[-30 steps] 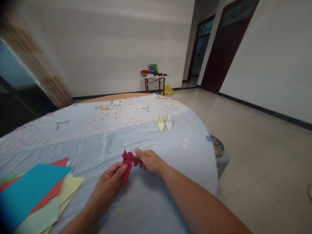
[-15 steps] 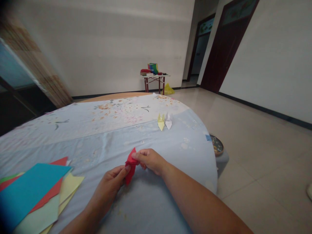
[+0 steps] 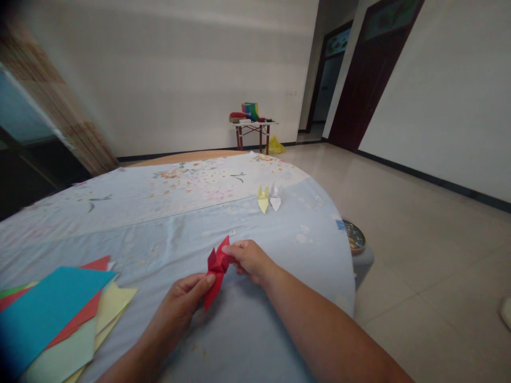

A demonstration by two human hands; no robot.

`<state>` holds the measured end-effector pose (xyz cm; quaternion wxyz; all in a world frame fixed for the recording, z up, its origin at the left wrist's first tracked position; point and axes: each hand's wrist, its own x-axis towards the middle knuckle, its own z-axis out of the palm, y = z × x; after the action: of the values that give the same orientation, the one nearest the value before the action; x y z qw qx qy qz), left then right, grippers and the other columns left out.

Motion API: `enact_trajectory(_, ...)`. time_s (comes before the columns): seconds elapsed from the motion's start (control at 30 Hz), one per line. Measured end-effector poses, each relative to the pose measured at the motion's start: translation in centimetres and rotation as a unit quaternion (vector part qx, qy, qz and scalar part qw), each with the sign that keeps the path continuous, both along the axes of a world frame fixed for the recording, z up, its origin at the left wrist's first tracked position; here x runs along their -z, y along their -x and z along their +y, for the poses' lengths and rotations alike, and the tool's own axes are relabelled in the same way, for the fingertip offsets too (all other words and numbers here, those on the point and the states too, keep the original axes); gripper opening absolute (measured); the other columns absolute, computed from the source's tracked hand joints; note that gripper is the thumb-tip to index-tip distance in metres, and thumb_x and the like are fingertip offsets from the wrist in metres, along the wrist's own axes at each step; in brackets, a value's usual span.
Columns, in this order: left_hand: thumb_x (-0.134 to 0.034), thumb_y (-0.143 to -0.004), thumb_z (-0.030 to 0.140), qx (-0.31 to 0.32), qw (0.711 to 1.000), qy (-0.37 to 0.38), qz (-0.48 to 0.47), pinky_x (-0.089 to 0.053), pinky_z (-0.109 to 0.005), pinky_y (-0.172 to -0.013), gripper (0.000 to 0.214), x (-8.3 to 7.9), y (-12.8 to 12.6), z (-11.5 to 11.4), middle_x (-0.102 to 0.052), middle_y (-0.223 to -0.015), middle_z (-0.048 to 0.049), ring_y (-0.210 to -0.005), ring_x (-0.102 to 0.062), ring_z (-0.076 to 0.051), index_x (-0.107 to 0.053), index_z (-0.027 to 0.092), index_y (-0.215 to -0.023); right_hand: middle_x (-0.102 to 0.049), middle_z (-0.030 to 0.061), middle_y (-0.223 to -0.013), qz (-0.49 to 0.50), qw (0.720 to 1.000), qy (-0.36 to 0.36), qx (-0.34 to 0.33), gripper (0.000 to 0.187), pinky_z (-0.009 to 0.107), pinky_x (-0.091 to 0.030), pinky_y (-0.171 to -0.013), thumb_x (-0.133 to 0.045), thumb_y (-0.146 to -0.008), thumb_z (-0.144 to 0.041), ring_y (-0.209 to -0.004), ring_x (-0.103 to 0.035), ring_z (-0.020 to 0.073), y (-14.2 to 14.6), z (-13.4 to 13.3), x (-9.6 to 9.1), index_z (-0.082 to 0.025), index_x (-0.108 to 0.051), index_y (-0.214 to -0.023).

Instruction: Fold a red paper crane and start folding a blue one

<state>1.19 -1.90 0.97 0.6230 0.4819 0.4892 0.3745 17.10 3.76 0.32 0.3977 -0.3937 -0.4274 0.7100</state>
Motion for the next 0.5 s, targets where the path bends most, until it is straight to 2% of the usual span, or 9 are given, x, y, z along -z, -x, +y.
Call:
enact_trajectory(0.33, -0.063, -0.070, 0.045, -0.003, 1.000, -0.004, -0.007, -0.031, -0.020, -0.051, 0.034, 0.00, -0.06, -0.05, -0.050, -0.054, 0.0015, -0.053, -0.039, -0.009, -0.063, 0.013, -0.060, -0.034, -0.0094, -0.039, -0.031, 0.999, 0.002, 0.022, 0.034, 0.020, -0.014, -0.035, -0.063, -0.066, -0.042, -0.033, -0.023, 0.0029, 0.10, -0.01, -0.13, -0.017, -0.044, -0.054)
enact_trajectory(0.5, -0.066, -0.067, 0.044, -0.019, 1.000, -0.015, 0.002, -0.032, -0.019, -0.051, 0.031, -0.48, -0.33, -0.24, -0.052, -0.054, 0.0018, -0.053, -0.040, -0.009, -0.066, 0.014, -0.061, -0.033, -0.0094, -0.040, -0.013, 0.999, 0.007, -0.031, 0.034, 0.020, -0.013, -0.035, -0.061, -0.070, -0.045, -0.035, -0.021, 0.0033, -0.04, -0.19, -0.32, -0.016, -0.048, -0.058)
